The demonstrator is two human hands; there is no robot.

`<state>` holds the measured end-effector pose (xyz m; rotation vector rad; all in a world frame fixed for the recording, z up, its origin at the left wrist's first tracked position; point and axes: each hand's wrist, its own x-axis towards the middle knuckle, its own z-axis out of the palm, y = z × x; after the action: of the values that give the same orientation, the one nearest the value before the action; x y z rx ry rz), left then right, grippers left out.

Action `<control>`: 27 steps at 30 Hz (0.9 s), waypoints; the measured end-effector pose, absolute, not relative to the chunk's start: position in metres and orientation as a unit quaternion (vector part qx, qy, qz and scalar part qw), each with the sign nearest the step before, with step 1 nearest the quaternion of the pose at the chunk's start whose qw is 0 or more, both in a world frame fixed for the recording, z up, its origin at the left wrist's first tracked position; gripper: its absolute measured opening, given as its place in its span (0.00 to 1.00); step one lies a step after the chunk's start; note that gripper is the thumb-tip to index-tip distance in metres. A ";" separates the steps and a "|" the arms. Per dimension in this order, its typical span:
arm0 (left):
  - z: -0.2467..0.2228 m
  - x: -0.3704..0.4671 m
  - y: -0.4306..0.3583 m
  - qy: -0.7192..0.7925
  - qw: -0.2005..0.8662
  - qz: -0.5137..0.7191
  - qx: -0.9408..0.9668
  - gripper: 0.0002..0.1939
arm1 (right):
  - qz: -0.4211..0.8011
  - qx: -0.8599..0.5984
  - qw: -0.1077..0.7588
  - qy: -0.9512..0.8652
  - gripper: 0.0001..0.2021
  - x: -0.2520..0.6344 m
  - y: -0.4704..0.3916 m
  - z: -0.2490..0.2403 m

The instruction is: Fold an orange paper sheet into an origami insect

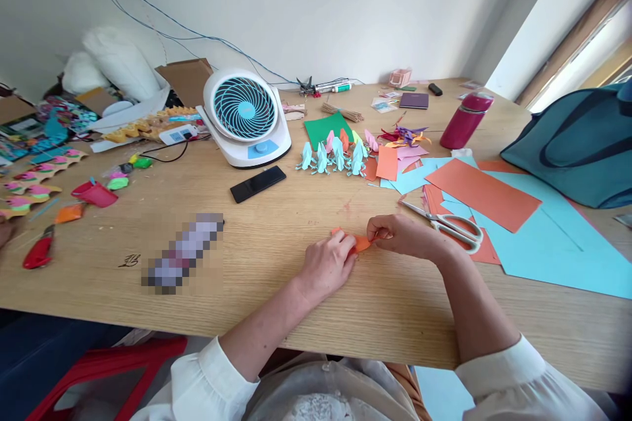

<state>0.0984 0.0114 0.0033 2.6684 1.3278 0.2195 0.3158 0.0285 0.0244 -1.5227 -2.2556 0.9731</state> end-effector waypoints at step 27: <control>0.010 0.095 0.024 0.454 0.178 0.092 0.868 0.04 | 0.297 -0.537 0.122 -0.780 0.04 0.313 0.028 0.020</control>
<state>0.0953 0.0245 0.0101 2.4561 1.2857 0.2604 0.3132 0.0277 0.0204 -1.5678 -2.2762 0.8664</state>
